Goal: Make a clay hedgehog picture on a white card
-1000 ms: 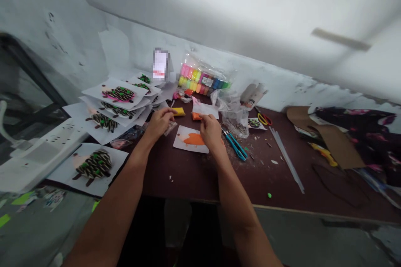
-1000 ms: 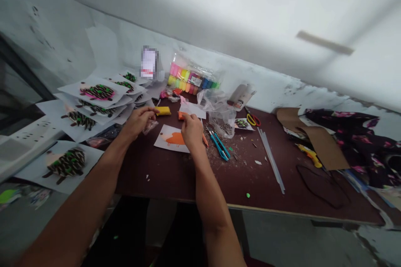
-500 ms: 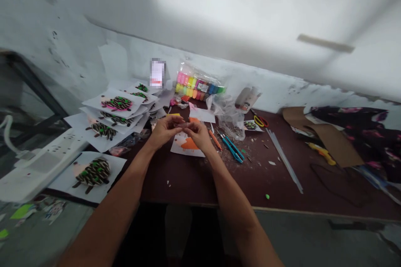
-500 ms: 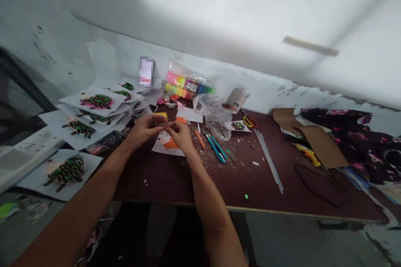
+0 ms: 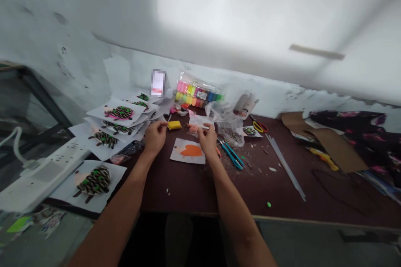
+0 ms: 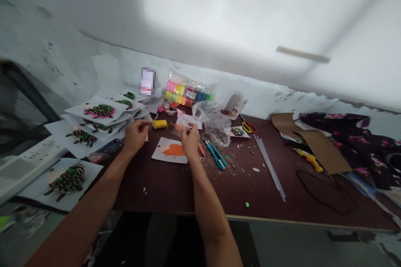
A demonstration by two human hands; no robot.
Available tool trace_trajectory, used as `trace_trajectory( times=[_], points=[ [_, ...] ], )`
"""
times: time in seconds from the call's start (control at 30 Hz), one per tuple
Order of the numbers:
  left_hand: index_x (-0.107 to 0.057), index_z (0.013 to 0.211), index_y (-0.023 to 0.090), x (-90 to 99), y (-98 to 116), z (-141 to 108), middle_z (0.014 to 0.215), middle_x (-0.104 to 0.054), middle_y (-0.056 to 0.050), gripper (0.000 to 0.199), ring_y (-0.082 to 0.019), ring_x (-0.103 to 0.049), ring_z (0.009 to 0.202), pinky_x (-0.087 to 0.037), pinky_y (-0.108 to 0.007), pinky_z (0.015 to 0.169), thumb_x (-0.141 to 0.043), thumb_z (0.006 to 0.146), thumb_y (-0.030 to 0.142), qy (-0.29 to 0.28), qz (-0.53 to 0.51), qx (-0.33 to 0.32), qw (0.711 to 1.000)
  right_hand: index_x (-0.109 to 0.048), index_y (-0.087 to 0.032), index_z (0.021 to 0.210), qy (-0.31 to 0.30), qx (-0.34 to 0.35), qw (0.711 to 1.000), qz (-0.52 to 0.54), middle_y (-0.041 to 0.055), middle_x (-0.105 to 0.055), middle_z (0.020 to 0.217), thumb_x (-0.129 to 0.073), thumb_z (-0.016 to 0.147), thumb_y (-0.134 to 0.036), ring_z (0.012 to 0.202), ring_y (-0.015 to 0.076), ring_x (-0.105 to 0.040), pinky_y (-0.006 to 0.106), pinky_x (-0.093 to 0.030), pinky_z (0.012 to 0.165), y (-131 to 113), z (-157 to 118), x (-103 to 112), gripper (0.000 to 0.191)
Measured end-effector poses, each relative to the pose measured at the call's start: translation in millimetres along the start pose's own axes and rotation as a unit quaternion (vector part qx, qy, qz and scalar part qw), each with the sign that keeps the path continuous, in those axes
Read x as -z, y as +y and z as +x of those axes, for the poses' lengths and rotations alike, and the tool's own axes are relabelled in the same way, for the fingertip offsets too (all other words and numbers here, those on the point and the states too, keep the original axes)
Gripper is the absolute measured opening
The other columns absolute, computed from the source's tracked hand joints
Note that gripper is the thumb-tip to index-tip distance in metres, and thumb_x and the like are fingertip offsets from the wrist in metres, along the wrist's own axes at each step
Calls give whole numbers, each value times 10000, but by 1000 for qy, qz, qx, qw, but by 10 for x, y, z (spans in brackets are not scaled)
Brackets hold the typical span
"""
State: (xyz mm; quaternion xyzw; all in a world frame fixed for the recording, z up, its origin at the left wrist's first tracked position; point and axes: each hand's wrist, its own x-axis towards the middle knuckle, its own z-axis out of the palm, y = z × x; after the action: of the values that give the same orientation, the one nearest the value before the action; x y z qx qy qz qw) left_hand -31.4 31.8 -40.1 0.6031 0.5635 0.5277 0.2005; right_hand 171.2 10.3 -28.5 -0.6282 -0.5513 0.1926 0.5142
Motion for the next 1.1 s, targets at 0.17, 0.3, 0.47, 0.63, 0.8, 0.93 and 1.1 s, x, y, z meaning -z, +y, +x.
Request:
trace_trajectory(
  times=[0.17, 0.3, 0.47, 0.63, 0.8, 0.93, 1.1],
  points=[
    [-739, 999, 148, -112, 20, -50, 1220, -675, -138, 336, -270, -600, 1162, -446, -421, 1066, -441, 848, 109, -87, 199, -122, 969, -577, -214, 953, -10, 22, 998, -66, -27, -632, 673, -519, 865, -316, 640, 169, -587, 266, -412, 670, -33, -35, 46, 147],
    [-663, 1242, 122, -214, 73, 2, 1419, -555, -169, 428, -310, -492, 1323, -383, -436, 1117, -455, 868, 109, -140, 331, -152, 920, -625, -217, 983, -23, 27, 997, -73, -2, -673, 761, -456, 868, -253, 677, 168, -604, 266, -424, 686, -26, -45, 20, 208],
    [-653, 1231, 107, -289, 83, 91, 1338, -602, -199, 447, -300, -554, 1253, -400, -437, 1077, -431, 848, 45, -192, 391, -149, 887, -649, -172, 1078, -21, 44, 997, -52, 29, -694, 801, -466, 851, -219, 719, 177, -626, 277, -460, 725, 41, -18, -23, 295],
    [-628, 1270, 107, -284, 33, 54, 1389, -573, -197, 477, -284, -552, 1261, -381, -438, 1093, -376, 872, 30, -182, 374, -160, 895, -631, -169, 1181, -48, 50, 996, -54, 37, -714, 877, -534, 846, -208, 746, 170, -642, 270, -480, 734, 84, -23, -64, 352],
    [-639, 1252, 155, -249, 60, 19, 1371, -589, -180, 478, -301, -566, 1237, -348, -510, 1096, -378, 869, 39, -188, 374, -161, 894, -730, -184, 1054, -92, 97, 974, -182, 78, -714, 957, -538, 879, -196, 903, 212, -626, 321, -451, 863, 72, -63, -81, 261],
    [-651, 1240, 168, -251, 84, 13, 1373, -600, -167, 475, -290, -557, 1262, -253, -547, 1159, -384, 867, 45, -190, 356, -158, 901, -758, -229, 1098, -87, 96, 959, -253, 103, -671, 1017, -543, 903, -227, 957, 224, -584, 333, -428, 885, 64, -67, -68, 291],
    [-611, 1328, 176, -263, 106, 15, 1446, -547, -169, 555, -317, -479, 1360, -164, -619, 1181, -408, 832, 33, -189, 352, -179, 899, -722, -282, 1185, -69, 108, 946, -298, 98, -605, 1274, -565, 904, -227, 1119, 242, -526, 356, -386, 947, -40, -57, -64, 326]
  ],
)
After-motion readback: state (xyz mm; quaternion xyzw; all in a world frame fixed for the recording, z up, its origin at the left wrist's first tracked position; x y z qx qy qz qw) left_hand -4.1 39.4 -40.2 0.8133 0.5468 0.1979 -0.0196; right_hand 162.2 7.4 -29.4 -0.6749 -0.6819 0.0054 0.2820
